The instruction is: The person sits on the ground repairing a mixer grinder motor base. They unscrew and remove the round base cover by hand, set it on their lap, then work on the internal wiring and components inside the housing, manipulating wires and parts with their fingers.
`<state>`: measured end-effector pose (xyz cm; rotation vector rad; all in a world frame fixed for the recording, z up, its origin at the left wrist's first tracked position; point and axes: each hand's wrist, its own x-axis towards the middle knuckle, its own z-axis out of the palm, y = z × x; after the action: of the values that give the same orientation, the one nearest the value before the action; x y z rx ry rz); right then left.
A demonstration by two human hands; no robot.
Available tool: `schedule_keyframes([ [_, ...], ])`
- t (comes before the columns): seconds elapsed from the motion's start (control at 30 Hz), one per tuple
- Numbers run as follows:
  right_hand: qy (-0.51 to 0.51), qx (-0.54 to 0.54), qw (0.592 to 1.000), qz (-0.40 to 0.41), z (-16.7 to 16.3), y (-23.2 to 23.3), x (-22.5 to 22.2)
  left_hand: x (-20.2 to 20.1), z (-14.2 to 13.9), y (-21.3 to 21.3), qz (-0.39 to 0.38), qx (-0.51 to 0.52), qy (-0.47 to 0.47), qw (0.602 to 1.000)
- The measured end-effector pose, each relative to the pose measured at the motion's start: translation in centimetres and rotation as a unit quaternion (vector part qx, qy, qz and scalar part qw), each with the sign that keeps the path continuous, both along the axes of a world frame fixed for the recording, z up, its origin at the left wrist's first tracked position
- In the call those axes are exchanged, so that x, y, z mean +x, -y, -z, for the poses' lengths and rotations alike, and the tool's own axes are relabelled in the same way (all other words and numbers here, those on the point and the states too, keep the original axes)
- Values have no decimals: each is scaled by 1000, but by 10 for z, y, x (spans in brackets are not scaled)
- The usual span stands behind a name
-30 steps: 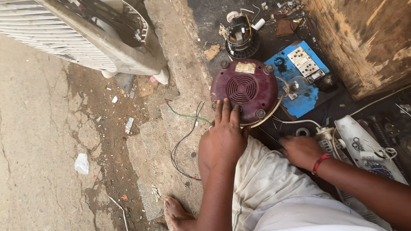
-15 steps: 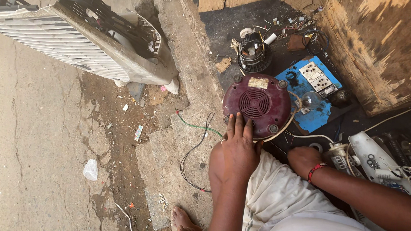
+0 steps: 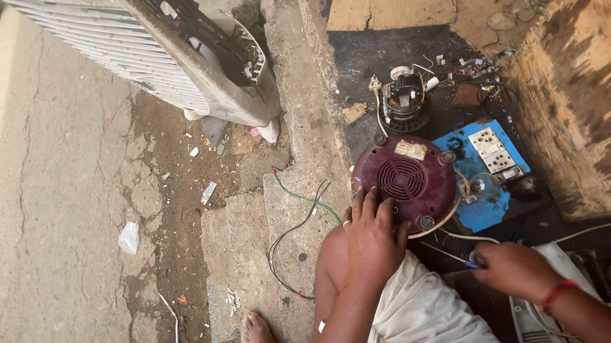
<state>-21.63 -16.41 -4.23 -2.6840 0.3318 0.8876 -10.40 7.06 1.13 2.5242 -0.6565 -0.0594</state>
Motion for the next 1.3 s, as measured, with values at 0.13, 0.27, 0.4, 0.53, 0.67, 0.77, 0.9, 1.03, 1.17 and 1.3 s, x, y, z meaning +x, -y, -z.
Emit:
schedule_keyframes([
  [0.13, -21, 91, 979, 184, 2, 92, -8, 10, 8, 11, -55, -59, 29, 996],
  [0.27, 278, 284, 883, 249, 17, 149, -5, 23, 21, 26, -99, -59, 27, 993],
  [0.4, 352, 303, 854, 234, 12, 162, 14, 27, 33, 29, -116, -76, 68, 988],
  [0.53, 394, 320, 829, 236, -15, 128, 48, 23, 43, 31, -117, -76, 84, 987],
  [0.67, 409, 393, 790, 234, -51, 76, 84, 23, 49, 30, -106, -68, 97, 987],
  [0.77, 408, 264, 857, 167, -77, 46, 111, 23, 51, 29, -101, -72, 91, 988],
  [0.9, 425, 204, 879, 75, -105, 22, 142, 22, 52, 29, -101, -63, 71, 990],
  [1.03, 432, 188, 882, -15, -123, 8, 167, 21, 53, 29, -97, -58, 74, 991],
  [1.17, 436, 135, 885, -95, -129, -5, 192, 20, 54, 29, -91, -56, 78, 991],
  [1.3, 415, 102, 894, -134, -130, -16, 206, 19, 54, 31, -92, -61, 74, 991],
])
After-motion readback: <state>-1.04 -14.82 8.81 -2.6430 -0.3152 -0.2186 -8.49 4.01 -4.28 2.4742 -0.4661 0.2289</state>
